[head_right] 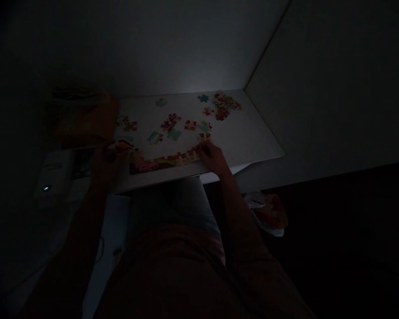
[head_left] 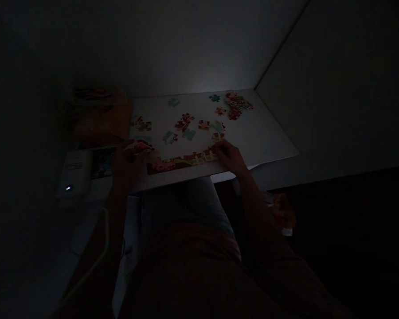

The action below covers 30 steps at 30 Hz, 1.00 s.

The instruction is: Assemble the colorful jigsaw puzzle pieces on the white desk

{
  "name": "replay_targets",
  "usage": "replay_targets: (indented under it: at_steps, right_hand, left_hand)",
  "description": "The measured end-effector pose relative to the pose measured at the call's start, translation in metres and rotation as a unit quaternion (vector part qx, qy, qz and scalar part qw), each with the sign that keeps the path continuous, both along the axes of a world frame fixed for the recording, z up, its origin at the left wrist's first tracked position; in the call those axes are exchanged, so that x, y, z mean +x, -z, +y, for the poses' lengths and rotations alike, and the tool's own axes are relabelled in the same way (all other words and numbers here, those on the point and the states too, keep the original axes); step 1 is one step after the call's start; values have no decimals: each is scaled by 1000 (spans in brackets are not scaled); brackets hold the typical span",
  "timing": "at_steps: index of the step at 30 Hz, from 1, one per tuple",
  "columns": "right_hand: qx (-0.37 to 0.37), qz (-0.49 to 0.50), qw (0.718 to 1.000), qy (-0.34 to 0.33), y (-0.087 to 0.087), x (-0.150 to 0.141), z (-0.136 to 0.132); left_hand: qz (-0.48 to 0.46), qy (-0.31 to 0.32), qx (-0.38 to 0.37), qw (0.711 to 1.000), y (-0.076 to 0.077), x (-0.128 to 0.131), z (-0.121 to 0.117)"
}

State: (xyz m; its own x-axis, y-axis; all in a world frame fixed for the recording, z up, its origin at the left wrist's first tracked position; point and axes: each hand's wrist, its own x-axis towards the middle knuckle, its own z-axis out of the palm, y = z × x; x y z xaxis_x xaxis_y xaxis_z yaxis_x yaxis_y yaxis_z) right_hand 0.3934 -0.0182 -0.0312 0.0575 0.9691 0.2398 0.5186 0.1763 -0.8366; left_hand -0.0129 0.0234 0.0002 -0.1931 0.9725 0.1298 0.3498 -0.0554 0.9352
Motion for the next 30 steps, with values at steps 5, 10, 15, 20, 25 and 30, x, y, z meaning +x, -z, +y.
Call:
replay_targets:
  at_steps: [5,10,15,20,25,30]
  right_hand:
    - [52,53,993,89,6,33,7]
    - [45,-67,985,151,10,97,16]
    - [82,-189,961,184,13,107,24]
    - [37,-256,961,92,11,73,38]
    - [-13,-278,958,70,-3,64,51]
    - [-20,-328,943,62,-15,63,51]
  left_hand:
    - [-4,12,12,1000,1,-3,0]
    - [-35,19,5,999,6,-2,1]
    - [-39,14,3,999,2,-1,0]
    - [-40,18,12,999,4,-2,1]
    - [-23,21,11,999,11,-7,4]
    - [-22,29,7,999,9,-7,4]
